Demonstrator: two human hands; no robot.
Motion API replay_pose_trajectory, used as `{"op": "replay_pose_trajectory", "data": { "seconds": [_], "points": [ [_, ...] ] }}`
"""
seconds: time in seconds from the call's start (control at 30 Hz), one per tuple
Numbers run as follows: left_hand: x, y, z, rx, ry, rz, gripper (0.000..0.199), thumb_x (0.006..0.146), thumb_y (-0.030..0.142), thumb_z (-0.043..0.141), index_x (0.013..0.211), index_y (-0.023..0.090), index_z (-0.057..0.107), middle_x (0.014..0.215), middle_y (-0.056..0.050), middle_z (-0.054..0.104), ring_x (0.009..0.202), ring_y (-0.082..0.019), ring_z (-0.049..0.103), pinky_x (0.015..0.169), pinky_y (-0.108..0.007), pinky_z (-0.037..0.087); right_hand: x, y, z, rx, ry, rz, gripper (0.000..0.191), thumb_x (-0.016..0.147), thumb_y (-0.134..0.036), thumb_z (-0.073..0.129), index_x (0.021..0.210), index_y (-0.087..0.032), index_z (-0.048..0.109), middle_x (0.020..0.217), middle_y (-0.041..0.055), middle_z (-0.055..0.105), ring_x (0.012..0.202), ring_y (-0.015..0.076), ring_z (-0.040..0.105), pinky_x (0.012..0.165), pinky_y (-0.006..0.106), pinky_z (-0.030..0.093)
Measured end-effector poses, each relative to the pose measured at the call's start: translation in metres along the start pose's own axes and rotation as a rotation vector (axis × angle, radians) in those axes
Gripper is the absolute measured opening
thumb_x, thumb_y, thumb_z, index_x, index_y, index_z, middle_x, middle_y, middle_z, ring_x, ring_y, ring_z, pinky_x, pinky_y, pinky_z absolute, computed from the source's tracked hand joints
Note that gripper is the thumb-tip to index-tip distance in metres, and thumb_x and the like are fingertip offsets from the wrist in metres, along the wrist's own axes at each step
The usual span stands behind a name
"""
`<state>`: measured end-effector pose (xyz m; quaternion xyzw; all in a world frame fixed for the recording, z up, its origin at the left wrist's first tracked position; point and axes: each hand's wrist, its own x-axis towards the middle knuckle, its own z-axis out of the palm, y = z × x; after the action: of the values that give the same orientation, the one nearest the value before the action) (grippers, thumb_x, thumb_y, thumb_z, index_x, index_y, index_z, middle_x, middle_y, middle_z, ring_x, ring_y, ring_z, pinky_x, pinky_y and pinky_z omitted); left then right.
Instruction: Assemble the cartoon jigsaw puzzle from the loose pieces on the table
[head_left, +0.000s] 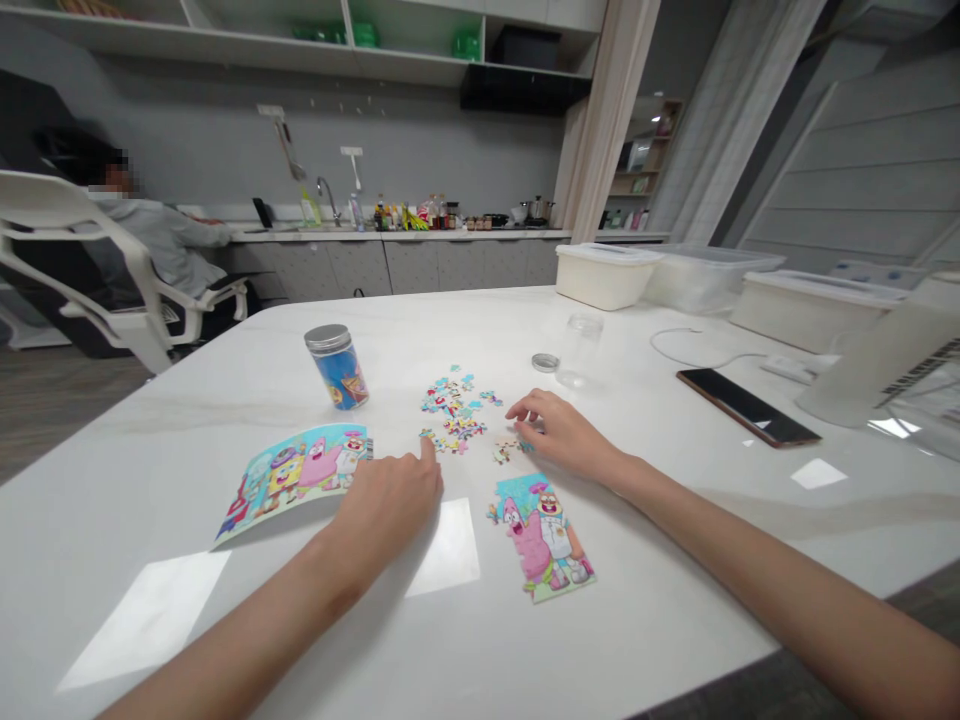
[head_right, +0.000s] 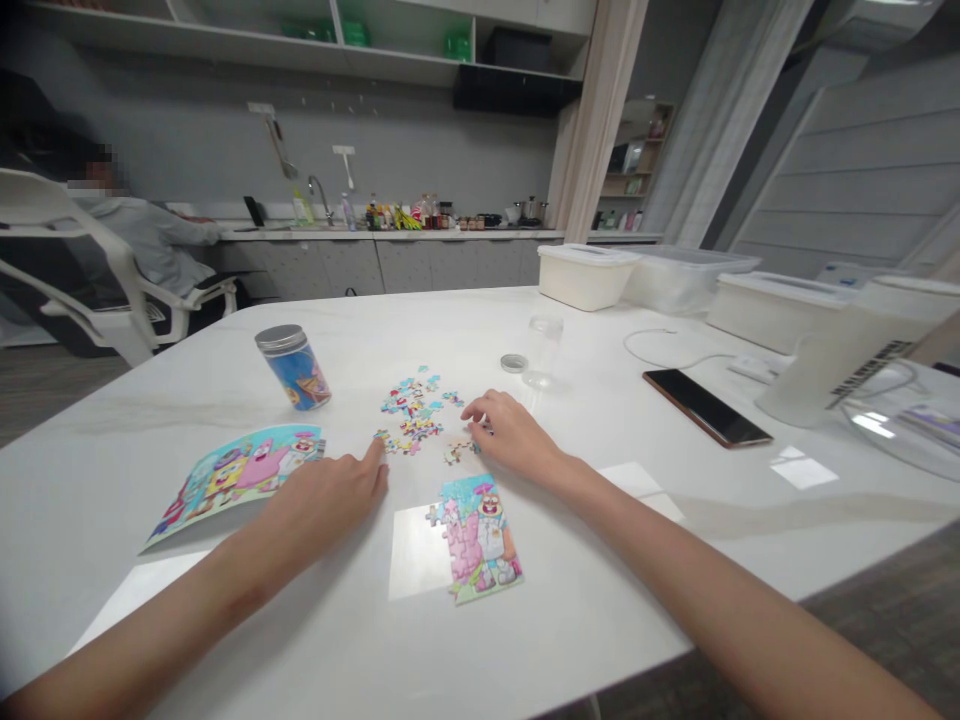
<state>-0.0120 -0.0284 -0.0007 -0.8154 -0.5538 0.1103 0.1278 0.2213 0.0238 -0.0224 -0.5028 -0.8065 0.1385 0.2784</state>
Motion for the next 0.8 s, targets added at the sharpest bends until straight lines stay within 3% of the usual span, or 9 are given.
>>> {"op": "replay_pose_trajectory", "data": {
  "seconds": [0.23, 0.47, 0.63, 0.8],
  "points": [
    [0.002, 0.000, 0.004, -0.002, 0.001, -0.026, 0.043, 0.099, 0.019, 0.025, 0.126, 0.003, 0.055, 0.074, -0.017, 0.071, 0.072, -0.035, 0.072, 0.059, -0.042, 0.055, -0.002, -0.003, -0.002, 0.016, -0.064, -0.118, 0.007, 0.083, -0.016, 0.066, 0.085, -0.021, 0.070, 0.095, 0.0058, 0.063, 0.094, 0.0207, 0.058, 0.087, 0.038, 0.047],
    [0.001, 0.000, -0.003, 0.004, -0.041, -0.036, 0.041, 0.099, 0.021, 0.022, 0.117, 0.007, 0.056, 0.076, -0.016, 0.071, 0.075, -0.034, 0.073, 0.061, -0.039, 0.055, 0.000, -0.002, 0.000, 0.007, -0.055, -0.142, 0.010, 0.087, -0.015, 0.062, 0.086, -0.019, 0.070, 0.094, 0.0067, 0.064, 0.093, 0.0201, 0.058, 0.085, 0.036, 0.047],
    [0.002, -0.002, 0.000, -0.010, -0.038, -0.024, 0.045, 0.099, 0.022, 0.019, 0.124, 0.005, 0.052, 0.079, -0.018, 0.071, 0.077, -0.033, 0.072, 0.063, -0.038, 0.053, 0.006, -0.001, 0.005, -0.005, -0.025, -0.113, 0.015, 0.090, -0.015, 0.060, 0.085, -0.018, 0.073, 0.084, 0.0058, 0.065, 0.085, 0.0188, 0.058, 0.081, 0.033, 0.046],
    [0.003, -0.003, 0.001, -0.055, -0.029, -0.020, 0.044, 0.098, 0.022, 0.021, 0.119, 0.005, 0.055, 0.082, -0.021, 0.071, 0.080, -0.034, 0.072, 0.064, -0.039, 0.053, 0.009, 0.004, 0.010, 0.023, 0.006, -0.076, 0.013, 0.087, -0.014, 0.063, 0.087, -0.018, 0.075, 0.090, 0.0058, 0.062, 0.082, 0.0164, 0.059, 0.079, 0.031, 0.046]
  ]
}}
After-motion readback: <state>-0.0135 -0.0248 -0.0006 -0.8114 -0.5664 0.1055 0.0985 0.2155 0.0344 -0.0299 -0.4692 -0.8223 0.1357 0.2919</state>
